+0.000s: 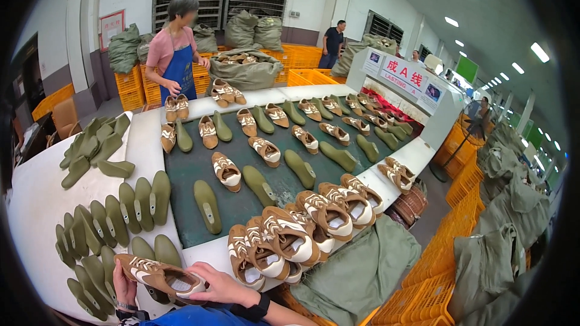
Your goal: Organize and inspect shoe lasts and partially assembled shoe uppers on a production line table.
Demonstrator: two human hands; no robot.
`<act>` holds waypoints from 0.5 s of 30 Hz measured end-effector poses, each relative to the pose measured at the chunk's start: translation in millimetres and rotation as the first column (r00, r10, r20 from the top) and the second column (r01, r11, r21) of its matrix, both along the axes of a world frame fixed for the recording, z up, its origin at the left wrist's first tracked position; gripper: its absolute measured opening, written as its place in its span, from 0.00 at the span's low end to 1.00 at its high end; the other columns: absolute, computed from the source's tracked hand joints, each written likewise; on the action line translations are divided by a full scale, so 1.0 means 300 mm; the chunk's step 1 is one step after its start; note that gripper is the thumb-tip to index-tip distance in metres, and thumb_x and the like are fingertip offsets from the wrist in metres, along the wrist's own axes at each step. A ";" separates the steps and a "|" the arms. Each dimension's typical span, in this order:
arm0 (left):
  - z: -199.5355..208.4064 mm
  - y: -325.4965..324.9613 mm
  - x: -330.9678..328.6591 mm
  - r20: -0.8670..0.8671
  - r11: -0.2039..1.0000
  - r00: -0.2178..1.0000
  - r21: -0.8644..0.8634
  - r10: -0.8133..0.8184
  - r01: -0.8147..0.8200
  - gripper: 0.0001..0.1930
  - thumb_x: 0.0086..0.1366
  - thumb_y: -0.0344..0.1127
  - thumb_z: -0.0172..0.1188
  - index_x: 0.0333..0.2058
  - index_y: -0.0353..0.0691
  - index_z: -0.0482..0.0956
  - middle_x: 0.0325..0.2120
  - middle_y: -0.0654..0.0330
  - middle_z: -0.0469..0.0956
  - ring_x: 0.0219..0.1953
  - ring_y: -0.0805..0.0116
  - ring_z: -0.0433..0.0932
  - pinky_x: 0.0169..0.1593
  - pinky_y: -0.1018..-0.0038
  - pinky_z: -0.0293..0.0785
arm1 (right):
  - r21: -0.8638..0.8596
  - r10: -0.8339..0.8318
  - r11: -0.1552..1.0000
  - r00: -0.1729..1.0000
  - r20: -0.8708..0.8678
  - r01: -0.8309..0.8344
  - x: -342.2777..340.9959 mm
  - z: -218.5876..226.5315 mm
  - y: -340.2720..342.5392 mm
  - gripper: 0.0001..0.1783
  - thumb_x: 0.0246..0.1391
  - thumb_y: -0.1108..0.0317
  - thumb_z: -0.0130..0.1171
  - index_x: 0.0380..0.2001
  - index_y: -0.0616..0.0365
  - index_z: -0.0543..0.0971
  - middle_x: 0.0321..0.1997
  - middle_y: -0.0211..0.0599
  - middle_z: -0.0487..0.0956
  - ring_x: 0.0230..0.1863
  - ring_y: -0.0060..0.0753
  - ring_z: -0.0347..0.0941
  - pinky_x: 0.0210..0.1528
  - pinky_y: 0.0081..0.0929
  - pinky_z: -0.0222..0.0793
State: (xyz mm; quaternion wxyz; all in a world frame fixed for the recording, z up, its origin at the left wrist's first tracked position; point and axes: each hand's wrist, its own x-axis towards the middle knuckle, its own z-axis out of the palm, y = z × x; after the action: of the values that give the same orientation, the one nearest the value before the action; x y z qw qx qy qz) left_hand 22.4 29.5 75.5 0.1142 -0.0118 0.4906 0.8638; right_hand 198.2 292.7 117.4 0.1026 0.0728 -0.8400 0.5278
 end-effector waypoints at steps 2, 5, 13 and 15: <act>-0.003 0.010 0.002 0.032 1.000 0.999 0.017 0.007 -0.008 0.17 0.69 0.47 0.47 0.40 0.37 0.71 0.31 0.61 0.78 0.26 0.76 0.76 0.24 0.81 0.71 | -0.084 0.064 0.995 0.991 0.116 -0.054 0.013 0.023 -0.005 0.36 0.47 0.55 0.64 0.58 0.50 0.63 0.55 0.39 0.69 0.55 0.39 0.68 0.52 0.28 0.66; -0.005 0.008 -0.017 0.063 0.995 0.994 0.052 -0.094 0.091 0.17 0.69 0.48 0.46 0.41 0.38 0.71 0.30 0.63 0.78 0.22 0.78 0.74 0.18 0.83 0.67 | -0.233 0.177 0.965 0.958 0.226 -0.123 0.026 -0.004 -0.023 0.39 0.49 0.57 0.63 0.62 0.51 0.59 0.61 0.40 0.66 0.60 0.34 0.64 0.59 0.28 0.60; 0.009 -0.011 0.004 0.145 0.920 0.908 0.036 -0.392 0.391 0.21 0.68 0.52 0.46 0.44 0.39 0.71 0.27 0.65 0.78 0.19 0.78 0.72 0.19 0.82 0.67 | -0.112 0.033 0.994 0.990 0.138 -0.018 0.074 0.038 -0.106 0.35 0.50 0.60 0.63 0.60 0.56 0.62 0.60 0.40 0.67 0.60 0.33 0.63 0.61 0.28 0.58; -0.016 -0.036 -0.014 0.146 0.910 0.899 0.047 -0.414 0.411 0.20 0.67 0.51 0.47 0.43 0.39 0.72 0.27 0.65 0.78 0.19 0.78 0.72 0.19 0.82 0.68 | -0.107 0.000 0.994 0.991 0.137 0.014 0.089 0.038 -0.133 0.35 0.50 0.60 0.63 0.59 0.56 0.62 0.60 0.40 0.67 0.60 0.32 0.63 0.61 0.28 0.58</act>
State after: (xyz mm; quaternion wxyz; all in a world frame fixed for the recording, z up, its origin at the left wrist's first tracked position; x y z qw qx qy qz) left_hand 18.3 18.8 70.7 0.3316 0.0273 0.4653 0.8202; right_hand 225.0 252.8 128.7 0.0503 0.0277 -0.8156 0.5758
